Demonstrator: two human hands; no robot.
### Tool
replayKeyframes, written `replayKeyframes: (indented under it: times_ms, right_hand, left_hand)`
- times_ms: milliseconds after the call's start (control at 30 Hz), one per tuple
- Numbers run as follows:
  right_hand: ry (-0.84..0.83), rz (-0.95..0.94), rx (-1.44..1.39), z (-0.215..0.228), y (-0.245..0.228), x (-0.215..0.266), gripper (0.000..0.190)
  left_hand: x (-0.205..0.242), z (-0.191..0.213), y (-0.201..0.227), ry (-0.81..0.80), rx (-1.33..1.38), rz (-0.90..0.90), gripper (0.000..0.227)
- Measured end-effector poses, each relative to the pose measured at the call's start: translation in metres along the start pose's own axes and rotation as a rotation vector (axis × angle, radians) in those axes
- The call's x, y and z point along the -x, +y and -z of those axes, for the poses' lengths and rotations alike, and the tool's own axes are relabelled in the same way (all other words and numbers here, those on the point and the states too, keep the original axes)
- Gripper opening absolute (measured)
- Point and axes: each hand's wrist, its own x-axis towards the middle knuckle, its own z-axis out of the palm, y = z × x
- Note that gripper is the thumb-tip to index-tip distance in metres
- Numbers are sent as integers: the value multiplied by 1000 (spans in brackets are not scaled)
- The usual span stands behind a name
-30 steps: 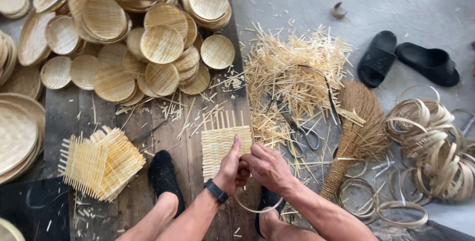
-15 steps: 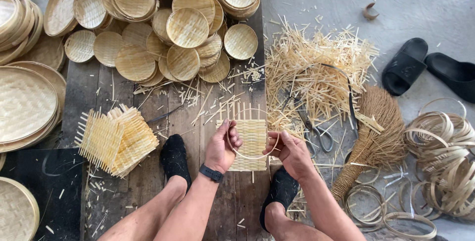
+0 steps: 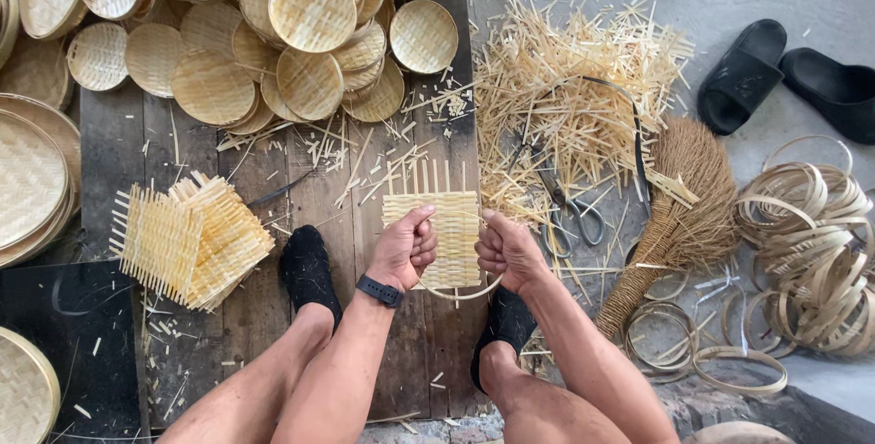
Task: The person sits on the floor and trims the edges of small, round woven bamboo baskets using shears. They pick up a basket, place a wooden block inside to support it, and cut the protruding bamboo strips flush with the rim. The finished baskets are stacked nearby.
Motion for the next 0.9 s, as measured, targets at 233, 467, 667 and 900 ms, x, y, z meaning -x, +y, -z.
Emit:
replayKeyframes:
  times_ms: [233,467,667,900]
  right_hand:
    - [-112,11,268,-10,-32,28,37]
    - [82,49,1199,-48,-88,63,21]
    - [282,94,1221,-29,-39,4,20]
    - [550,418,1313,4,57,-41,17]
  left_hand:
    - [19,-13,12,-18,5,-24,33]
    - [51,-24,26,-1,32,-342,16]
    - [20,44,1,378,-646,-517,23]
    - [-25,98,-30,667,-1222,-679,17]
